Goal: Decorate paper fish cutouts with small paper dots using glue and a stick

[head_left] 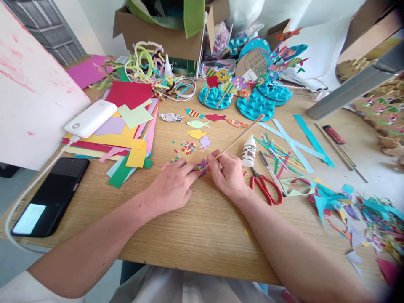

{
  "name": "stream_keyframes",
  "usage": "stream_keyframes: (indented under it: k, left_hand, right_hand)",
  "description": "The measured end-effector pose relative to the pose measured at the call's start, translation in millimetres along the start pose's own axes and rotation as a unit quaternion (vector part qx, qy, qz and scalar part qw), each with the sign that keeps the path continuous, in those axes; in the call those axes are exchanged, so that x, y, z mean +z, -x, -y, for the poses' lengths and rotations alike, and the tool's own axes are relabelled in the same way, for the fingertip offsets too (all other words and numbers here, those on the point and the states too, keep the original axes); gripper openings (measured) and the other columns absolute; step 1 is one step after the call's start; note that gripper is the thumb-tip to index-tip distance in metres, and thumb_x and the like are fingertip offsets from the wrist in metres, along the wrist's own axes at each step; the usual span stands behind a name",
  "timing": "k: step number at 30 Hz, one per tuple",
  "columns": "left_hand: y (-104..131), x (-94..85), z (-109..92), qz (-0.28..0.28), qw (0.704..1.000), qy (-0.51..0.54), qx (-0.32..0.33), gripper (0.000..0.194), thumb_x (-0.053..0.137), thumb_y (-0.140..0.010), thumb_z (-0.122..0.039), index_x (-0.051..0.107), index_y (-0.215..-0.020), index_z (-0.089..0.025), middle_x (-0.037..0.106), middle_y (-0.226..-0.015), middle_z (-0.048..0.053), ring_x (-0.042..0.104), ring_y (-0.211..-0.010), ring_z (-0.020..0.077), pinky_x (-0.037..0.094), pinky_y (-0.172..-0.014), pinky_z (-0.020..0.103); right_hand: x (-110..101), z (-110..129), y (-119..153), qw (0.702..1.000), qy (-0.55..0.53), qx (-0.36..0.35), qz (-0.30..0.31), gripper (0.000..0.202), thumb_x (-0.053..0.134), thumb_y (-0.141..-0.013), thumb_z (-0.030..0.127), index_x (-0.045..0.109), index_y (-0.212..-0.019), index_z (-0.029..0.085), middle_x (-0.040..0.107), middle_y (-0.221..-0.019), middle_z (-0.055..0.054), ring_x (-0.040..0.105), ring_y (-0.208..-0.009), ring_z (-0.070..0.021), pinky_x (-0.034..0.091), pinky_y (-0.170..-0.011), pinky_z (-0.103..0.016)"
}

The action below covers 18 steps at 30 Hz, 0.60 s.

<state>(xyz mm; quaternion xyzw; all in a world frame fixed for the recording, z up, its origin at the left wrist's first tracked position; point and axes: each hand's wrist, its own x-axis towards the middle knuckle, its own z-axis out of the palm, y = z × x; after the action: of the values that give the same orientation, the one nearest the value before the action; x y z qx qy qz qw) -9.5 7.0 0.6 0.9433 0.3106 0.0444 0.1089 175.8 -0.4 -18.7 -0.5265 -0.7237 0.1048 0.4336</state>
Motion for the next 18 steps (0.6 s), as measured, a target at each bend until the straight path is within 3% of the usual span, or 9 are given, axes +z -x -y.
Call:
stream_keyframes:
  k: [18]
  left_hand:
    - [0.1,-1.4,0.6,-0.001,1.0,0.002,0.008,0.042,0.047,-0.08,-0.007,0.061,-0.118,-0.02,0.058,-0.115,0.008,0.05,-0.107,0.0265,0.048,-0.09,0.045]
  right_hand:
    - [0.1,-0.2,-0.2,1.0,0.008,-0.011,0.014,0.027,0.044,-0.093,0.019,0.043,-0.066,0.022,0.053,-0.055,0.001,0.05,-0.05,-0.0124,0.037,-0.052,-0.025]
